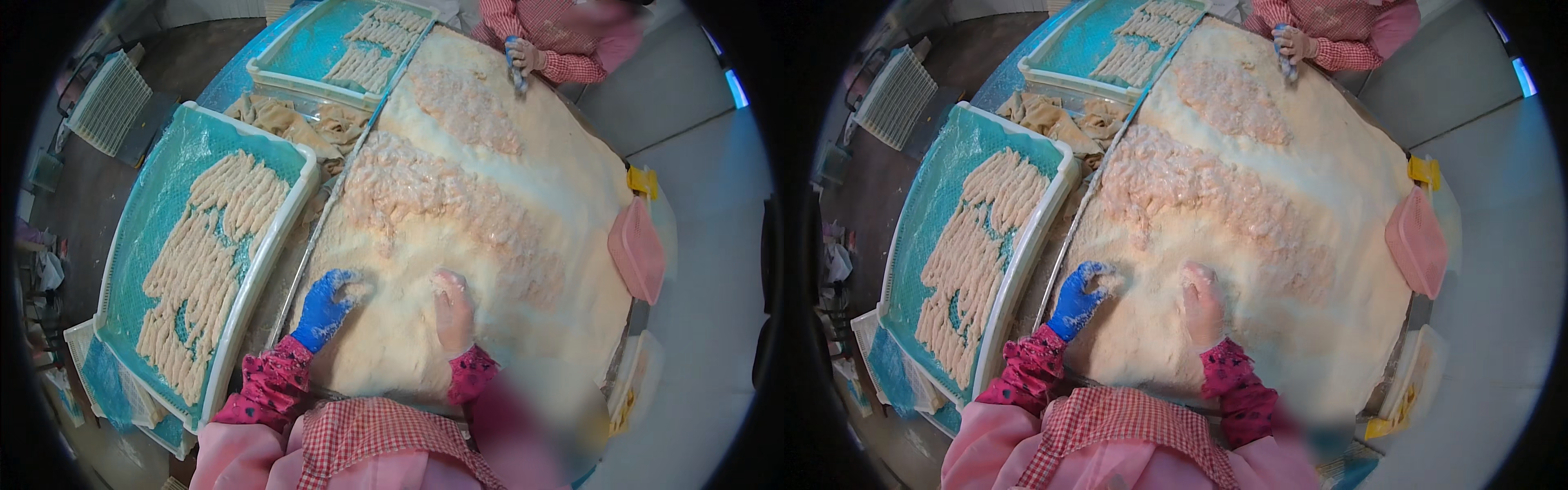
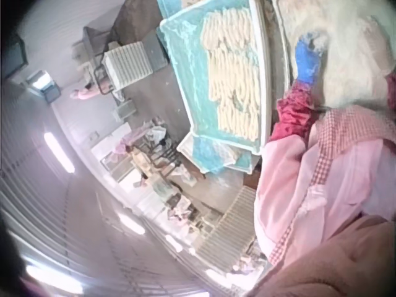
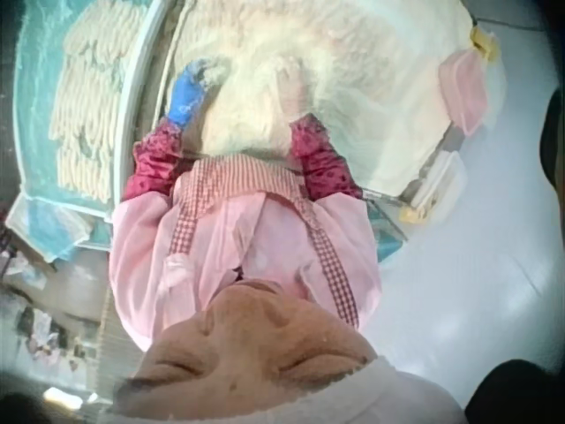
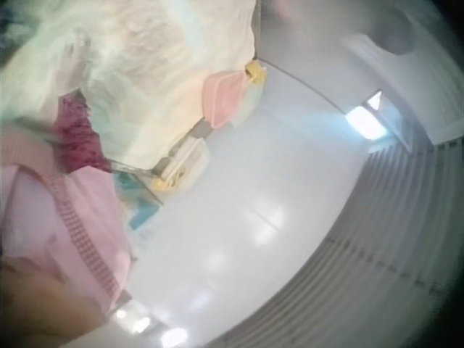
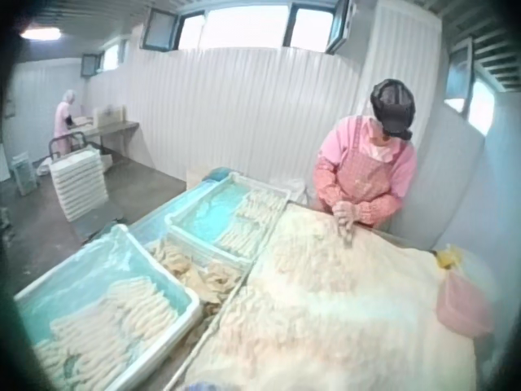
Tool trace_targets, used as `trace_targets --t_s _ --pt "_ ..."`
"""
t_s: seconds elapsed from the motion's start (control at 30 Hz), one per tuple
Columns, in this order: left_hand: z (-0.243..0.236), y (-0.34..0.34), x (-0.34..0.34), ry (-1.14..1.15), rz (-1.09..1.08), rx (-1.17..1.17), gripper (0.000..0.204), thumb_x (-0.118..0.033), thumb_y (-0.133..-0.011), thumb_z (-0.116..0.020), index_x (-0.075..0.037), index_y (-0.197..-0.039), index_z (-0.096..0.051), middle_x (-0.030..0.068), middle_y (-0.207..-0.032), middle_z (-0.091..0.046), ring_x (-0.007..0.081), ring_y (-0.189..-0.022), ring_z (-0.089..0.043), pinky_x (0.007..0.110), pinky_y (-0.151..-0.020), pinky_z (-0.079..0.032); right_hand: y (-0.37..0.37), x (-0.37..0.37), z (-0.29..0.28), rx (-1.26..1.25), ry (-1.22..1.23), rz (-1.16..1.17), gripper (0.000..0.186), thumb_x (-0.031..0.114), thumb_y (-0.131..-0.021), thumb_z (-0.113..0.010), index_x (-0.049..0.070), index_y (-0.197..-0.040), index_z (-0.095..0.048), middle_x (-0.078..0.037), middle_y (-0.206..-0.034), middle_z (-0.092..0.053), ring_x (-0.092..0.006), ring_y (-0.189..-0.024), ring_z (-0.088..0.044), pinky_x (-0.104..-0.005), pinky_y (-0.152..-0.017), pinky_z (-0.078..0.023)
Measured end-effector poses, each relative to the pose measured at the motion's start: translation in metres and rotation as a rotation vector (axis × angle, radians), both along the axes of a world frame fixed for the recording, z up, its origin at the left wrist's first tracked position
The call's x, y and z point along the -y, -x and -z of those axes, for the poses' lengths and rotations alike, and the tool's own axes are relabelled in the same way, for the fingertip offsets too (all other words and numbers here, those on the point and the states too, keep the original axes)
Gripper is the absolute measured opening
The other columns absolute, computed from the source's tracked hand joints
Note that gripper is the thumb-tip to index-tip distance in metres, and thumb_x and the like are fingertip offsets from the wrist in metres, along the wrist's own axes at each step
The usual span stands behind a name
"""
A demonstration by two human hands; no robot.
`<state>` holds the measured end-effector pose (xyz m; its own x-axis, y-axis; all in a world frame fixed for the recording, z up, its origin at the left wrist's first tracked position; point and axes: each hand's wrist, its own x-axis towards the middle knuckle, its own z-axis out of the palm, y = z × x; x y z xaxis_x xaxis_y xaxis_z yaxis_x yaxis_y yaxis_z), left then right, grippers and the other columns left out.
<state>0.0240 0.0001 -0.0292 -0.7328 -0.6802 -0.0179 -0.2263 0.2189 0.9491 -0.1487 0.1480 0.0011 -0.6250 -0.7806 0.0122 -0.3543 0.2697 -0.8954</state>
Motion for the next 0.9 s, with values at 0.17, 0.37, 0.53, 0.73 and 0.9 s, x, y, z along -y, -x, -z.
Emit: trace_targets --t_s 0.17,0.37,0.53,0.73,0.9 --pt "0.008 0.001 -0.003 -0.130 -0.120 -0.164 0.029 -0.008 -0.079 -0.062 -0.005 -0.107 -0.057 0.0061 -0.104 -0.059 0.0202 -0.092 -0.056 0.031 -0.084 -0.043 0.019 -0.016 -0.017 -0.549 -0.290 -0.429 0.023 0.010 -0.075 -0.057 0.004 -0.098 -0.061 -0.011 -0.101 -0.060 -0.0285 -0.094 -0.053 -0.0395 -0.089 -0.038" --pt "0.002 0.012 -0.019 -1.090 -0.326 -0.627 0.026 -0.016 -0.089 -0.050 -0.002 -0.111 -0.053 0.0089 -0.107 -0.057 0.0202 -0.100 -0.054 0.031 -0.090 -0.043 -0.006 -0.004 0.019 -0.078 -0.156 -0.155 0.017 0.008 -0.079 -0.057 0.003 -0.094 -0.064 -0.012 -0.098 -0.062 -0.0250 -0.093 -0.058 -0.0336 -0.084 -0.044" --pt "0.020 0.031 -0.054 -1.571 -0.301 -1.045 0.037 -0.027 -0.092 -0.043 -0.004 -0.121 -0.045 0.0143 -0.116 -0.054 0.0276 -0.108 -0.050 0.043 -0.098 -0.036 -0.049 0.012 -0.021 -0.067 0.100 -0.043 0.018 0.009 -0.082 -0.056 0.004 -0.097 -0.065 -0.012 -0.099 -0.063 -0.0231 -0.091 -0.060 -0.0311 -0.081 -0.046" --pt "0.030 0.054 -0.067 -1.659 0.055 -1.287 0.049 -0.034 -0.092 -0.042 -0.010 -0.135 -0.034 0.0113 -0.126 -0.047 0.0220 -0.113 -0.046 0.039 -0.094 -0.037 -0.054 0.006 -0.038 -0.324 0.151 -0.021 0.033 0.027 -0.091 -0.041 0.010 -0.113 -0.059 -0.013 -0.109 -0.060 -0.0318 -0.105 -0.054 -0.0412 -0.094 -0.038" --pt "0.013 0.074 -0.101 -0.950 -0.092 -1.163 0.050 -0.033 -0.093 -0.038 -0.012 -0.138 -0.027 0.0093 -0.135 -0.037 0.0224 -0.122 -0.036 0.036 -0.101 -0.027 -0.055 0.027 -0.023 -0.693 0.076 -0.402 0.052 0.039 -0.092 -0.024 0.007 -0.126 -0.047 -0.017 -0.137 -0.035 -0.0354 -0.131 -0.024 -0.0548 -0.105 -0.010"
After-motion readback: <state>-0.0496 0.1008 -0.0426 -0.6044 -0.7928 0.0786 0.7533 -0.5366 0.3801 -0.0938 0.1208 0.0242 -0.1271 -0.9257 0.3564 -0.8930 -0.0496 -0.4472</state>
